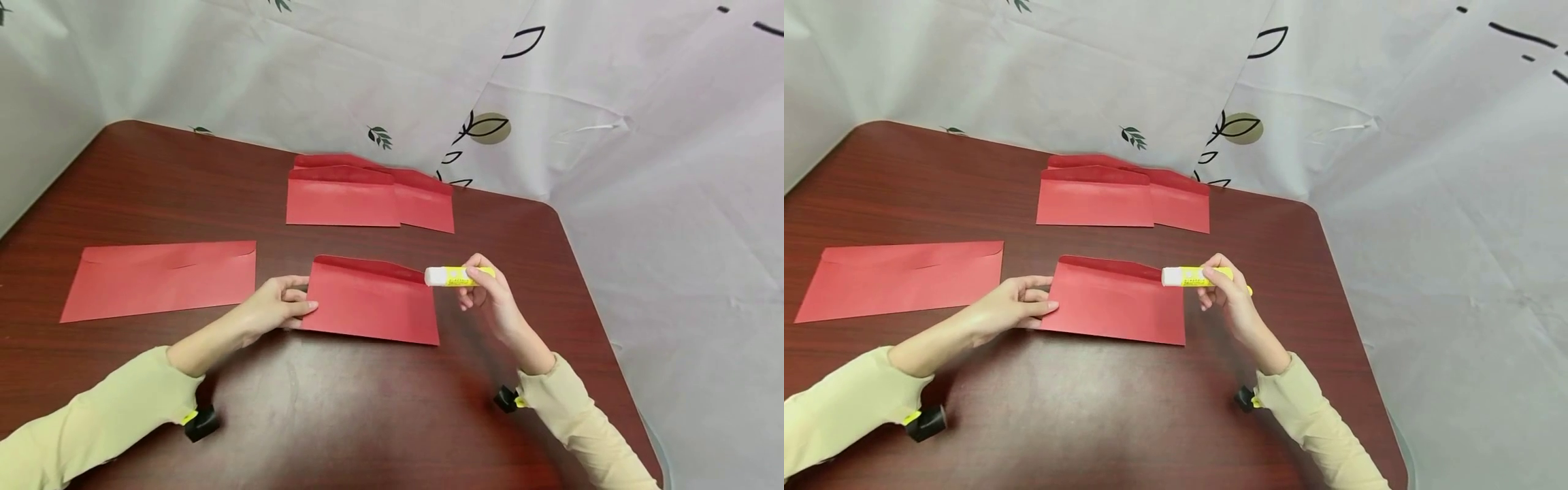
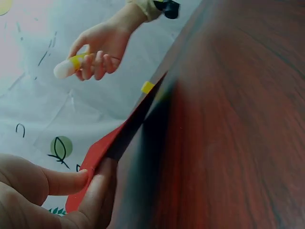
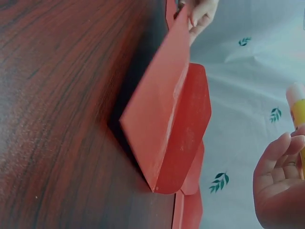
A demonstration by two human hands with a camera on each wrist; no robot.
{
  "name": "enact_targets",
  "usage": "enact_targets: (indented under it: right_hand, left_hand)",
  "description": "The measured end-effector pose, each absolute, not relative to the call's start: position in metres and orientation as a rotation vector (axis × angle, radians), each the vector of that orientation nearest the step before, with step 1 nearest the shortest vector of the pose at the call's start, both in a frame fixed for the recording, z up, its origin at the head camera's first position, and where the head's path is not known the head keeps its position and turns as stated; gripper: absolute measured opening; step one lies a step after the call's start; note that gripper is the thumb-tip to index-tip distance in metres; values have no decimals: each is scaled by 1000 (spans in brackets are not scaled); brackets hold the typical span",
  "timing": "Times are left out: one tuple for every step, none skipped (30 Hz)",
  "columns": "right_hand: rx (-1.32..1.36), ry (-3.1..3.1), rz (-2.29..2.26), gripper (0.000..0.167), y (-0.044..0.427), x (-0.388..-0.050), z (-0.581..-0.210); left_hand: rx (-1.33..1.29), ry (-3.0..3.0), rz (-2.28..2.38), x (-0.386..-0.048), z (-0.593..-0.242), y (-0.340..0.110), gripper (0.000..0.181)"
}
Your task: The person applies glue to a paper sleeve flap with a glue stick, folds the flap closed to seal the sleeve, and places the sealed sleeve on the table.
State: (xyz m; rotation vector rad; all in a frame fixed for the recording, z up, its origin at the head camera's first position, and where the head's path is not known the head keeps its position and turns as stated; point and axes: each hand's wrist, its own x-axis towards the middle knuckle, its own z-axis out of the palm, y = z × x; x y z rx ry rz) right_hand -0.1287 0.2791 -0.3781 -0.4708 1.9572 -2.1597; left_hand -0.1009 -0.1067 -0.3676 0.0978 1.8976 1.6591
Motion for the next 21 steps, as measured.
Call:
enact_targets:
  right_hand:
    - [-462,1959,-2157,16,283,-132,-385]
    - [-462,1960,-2156,16,286,-134,-392]
    - [-442,1978,-2152,15,287,-135,-395]
    - [-433,1979,-2156,15,287,-136,-398]
    - [-423,1985,-2160,16,288,-137,-400]
    - [-408,1988,-2166,17,288,-137,-402]
    - [-383,1999,-2162,17,288,-138,-403]
    - [-365,1999,-2165,16,288,-138,-404]
    - [-345,1997,-2170,15,288,-139,-404]
    - [-330,1997,-2170,15,288,-139,-404]
    - [-317,2001,-2167,14,287,-139,-403]
    - [-309,2002,-2162,13,288,-140,-402]
    - [-280,2035,-2144,11,282,-136,-393]
    - [-256,2075,-2128,10,275,-132,-382]
    - [-231,2133,-2092,9,268,-128,-372]
    - [-203,2194,-2056,9,262,-124,-361]
    - [-172,2272,-2007,10,255,-121,-352]
    - [-148,2357,-1950,11,249,-118,-343]
    - [-127,2467,-1867,13,242,-115,-334]
    - [-136,2564,-1783,15,240,-116,-334]
    - [-145,2660,-1687,19,240,-117,-335]
  left_hand:
    - [100,1901,1654,-100,-368,-106,66]
    - [107,1907,1646,-100,-369,-106,65]
    - [126,1921,1633,-99,-369,-106,65]
    - [148,1934,1616,-99,-369,-107,65]
    - [176,1957,1590,-98,-369,-107,66]
    - [209,1989,1559,-98,-368,-107,66]
    - [244,2046,1506,-97,-367,-108,67]
    - [296,2124,1433,-96,-365,-109,68]
    - [351,2211,1345,-94,-363,-110,68]
    - [404,2304,1246,-93,-361,-111,67]
    - [462,2400,1140,-92,-359,-111,65]
    - [528,2491,1043,-91,-356,-111,62]
    - [600,2580,945,-89,-354,-110,59]
    - [680,2651,871,-87,-352,-109,54]
    - [757,2702,809,-85,-351,-107,50]
    - [857,2743,754,-83,-352,-105,47]
    - [962,2766,705,-82,-353,-102,44]
    - [1064,2774,651,-80,-355,-99,42]
    - [1156,2768,587,-79,-357,-97,42]
    - [1236,2748,521,-78,-359,-94,42]
    - [1304,2713,455,-78,-361,-92,43]
